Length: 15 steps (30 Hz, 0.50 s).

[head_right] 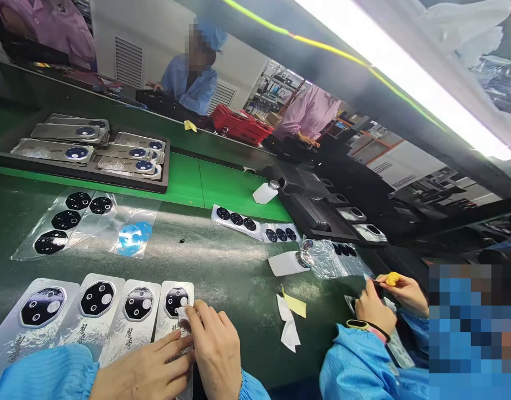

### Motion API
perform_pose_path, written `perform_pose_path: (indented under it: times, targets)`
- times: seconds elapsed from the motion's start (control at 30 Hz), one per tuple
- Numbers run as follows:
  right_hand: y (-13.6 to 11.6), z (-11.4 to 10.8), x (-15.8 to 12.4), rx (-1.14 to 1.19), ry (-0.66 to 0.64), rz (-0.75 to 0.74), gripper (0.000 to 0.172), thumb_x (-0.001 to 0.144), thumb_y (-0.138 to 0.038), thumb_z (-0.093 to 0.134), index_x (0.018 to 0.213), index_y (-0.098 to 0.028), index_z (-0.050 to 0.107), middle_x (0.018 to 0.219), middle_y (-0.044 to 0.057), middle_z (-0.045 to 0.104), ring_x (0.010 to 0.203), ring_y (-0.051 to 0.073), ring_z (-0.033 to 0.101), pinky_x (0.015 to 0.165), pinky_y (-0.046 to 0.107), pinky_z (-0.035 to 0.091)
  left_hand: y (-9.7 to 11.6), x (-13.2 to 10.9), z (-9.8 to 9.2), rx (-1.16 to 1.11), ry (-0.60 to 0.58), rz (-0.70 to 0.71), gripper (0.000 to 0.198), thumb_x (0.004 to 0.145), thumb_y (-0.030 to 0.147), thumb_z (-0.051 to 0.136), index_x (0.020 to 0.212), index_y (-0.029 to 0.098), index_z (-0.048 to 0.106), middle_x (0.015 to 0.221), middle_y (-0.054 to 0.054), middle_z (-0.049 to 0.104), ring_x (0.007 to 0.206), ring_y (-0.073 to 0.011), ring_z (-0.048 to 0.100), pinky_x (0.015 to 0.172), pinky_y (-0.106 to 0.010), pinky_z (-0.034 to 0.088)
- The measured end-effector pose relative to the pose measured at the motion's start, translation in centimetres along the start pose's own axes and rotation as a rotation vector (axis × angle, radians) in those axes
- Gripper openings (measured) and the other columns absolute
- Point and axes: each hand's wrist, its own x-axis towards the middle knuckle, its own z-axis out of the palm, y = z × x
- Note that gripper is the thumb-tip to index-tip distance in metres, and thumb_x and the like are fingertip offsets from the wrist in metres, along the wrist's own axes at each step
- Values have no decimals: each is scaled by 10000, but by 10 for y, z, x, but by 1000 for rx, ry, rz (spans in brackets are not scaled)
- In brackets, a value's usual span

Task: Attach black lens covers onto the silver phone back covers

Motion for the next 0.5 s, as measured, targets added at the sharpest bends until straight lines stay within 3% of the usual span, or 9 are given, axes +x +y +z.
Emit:
perform_pose_path:
  times: [0.37, 0.5]
  targets:
    - [0, 4, -3, 35, 2, 28, 314, 1022, -87, 334, 1061, -165, 636, 971, 80, 689, 681, 160, 558, 616, 298, 353, 1, -2, 1, -7, -8, -13, 205, 945, 341, 590, 985, 150, 653, 1089, -46, 685, 1170, -254, 573, 1090, -400, 361]
    - [0, 4, -5, 44, -5, 31, 334, 1023, -85, 316, 1054, -156, 641, 972, 83, 686, 694, 161, 562, 618, 297, 353, 0, -1, 1, 5, 22, 9, 173, 955, 299, 566, 949, 147, 649, 1038, -37, 690, 1102, -251, 608, 1079, -401, 377]
